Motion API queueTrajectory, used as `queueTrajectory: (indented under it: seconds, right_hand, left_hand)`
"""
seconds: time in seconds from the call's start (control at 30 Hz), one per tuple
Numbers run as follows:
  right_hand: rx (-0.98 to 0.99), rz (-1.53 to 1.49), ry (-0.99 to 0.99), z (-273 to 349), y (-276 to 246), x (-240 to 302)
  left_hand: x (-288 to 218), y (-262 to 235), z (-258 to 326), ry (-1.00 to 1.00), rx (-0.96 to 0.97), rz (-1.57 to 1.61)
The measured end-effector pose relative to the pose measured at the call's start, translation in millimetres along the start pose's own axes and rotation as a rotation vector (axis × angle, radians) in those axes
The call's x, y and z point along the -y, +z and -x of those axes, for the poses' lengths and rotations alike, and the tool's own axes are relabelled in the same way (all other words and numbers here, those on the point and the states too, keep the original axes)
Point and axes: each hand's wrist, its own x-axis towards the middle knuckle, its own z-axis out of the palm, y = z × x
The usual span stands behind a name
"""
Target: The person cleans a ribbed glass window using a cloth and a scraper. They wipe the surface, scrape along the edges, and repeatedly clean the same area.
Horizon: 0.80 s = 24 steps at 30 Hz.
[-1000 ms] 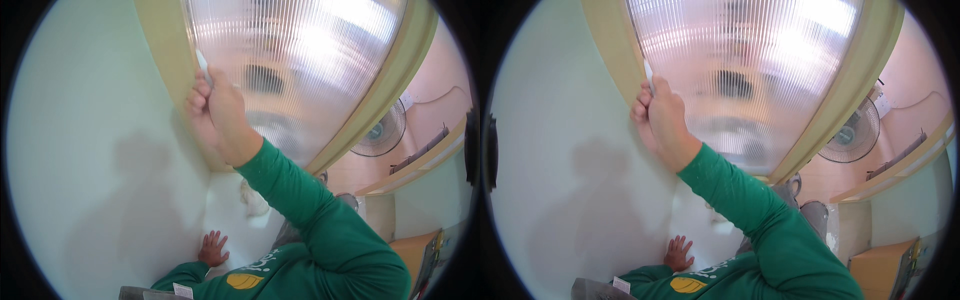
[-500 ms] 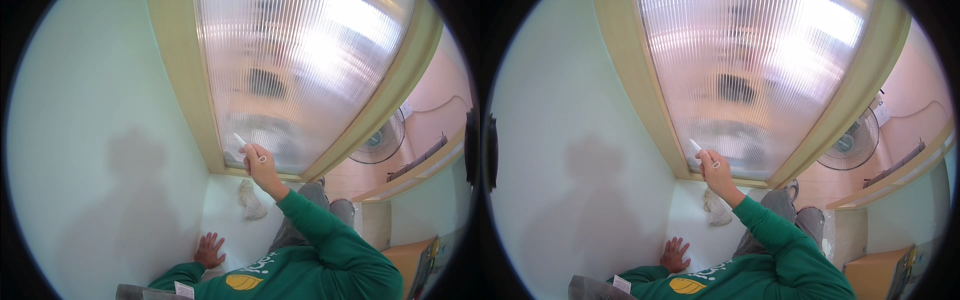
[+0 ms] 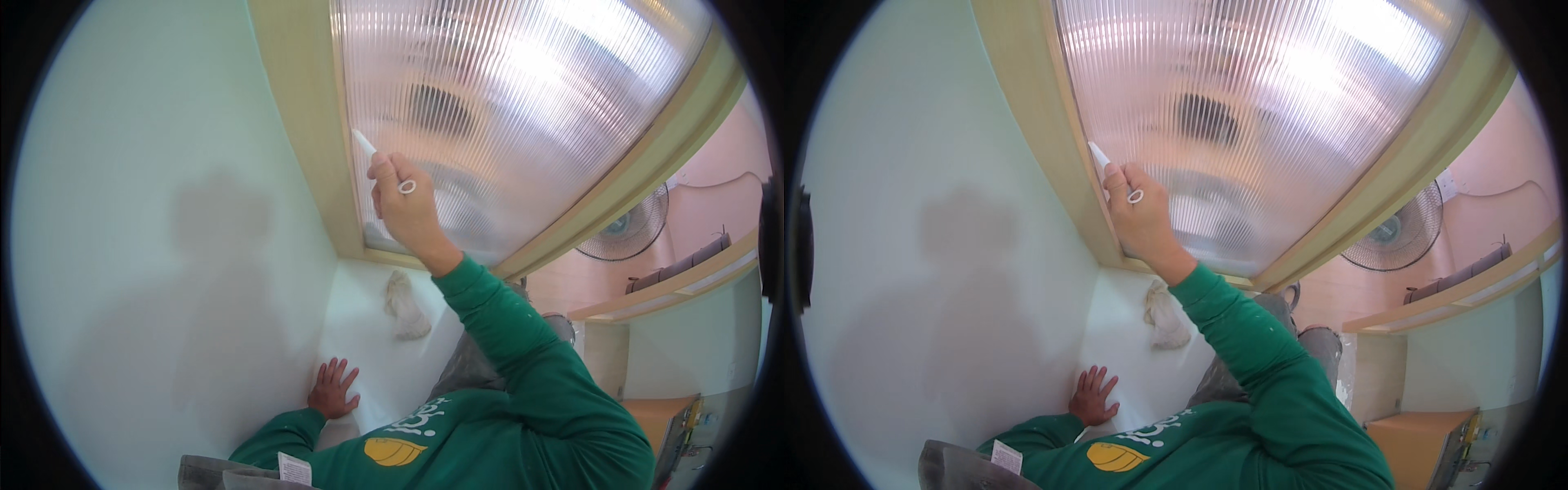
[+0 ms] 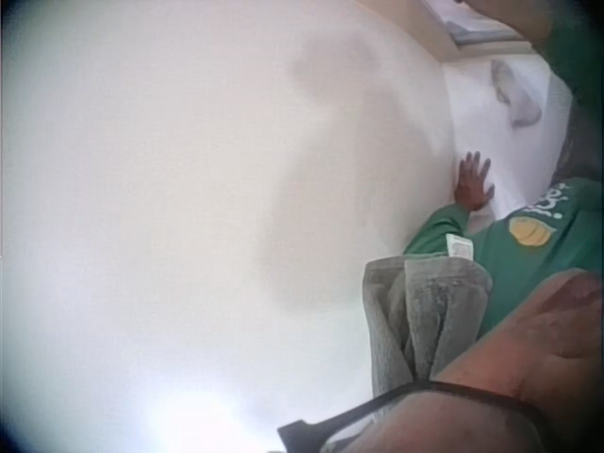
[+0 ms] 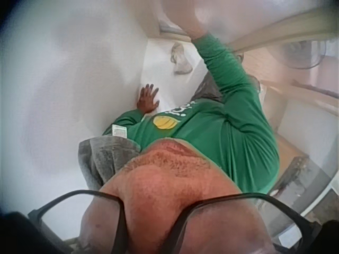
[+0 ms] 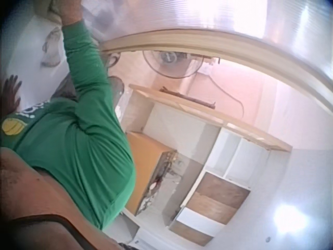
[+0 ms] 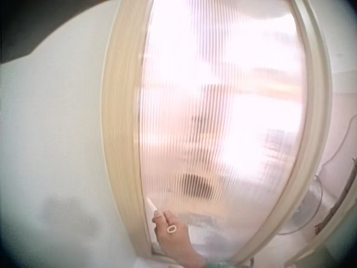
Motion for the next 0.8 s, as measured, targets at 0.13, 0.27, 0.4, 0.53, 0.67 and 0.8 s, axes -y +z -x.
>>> queueTrajectory:
  seconds: [0.13, 0.27, 0.4, 0.53, 0.67, 0.8]
  right_hand:
    - [-0.037, -0.331, 0.189, 17, 34, -12]
    - [-0.097, -0.668, 0.34, 16, 58, 20]
    - [-0.147, -0.969, 0.538, 22, 63, 38]
    - [-0.146, -1.089, 0.602, 22, 58, 47]
    - [-0.164, -1.146, 0.607, 19, 64, 48]
    - [-0.1, -1.203, 0.473, 3, 63, 62]
  left_hand:
    - [1, 1, 2, 0.001, -0.017, 0.026]
    - [-1, 3, 2, -0.015, 0.006, -0.013]
    - [1, 3, 1, -0.015, 0.01, 0.007]
    - [2, 6, 0, -0.028, 0.02, 0.013]
    - [1, 6, -2, -0.035, 0.038, 0.014]
    - [1, 8, -3, -0.022, 0.012, 0.017]
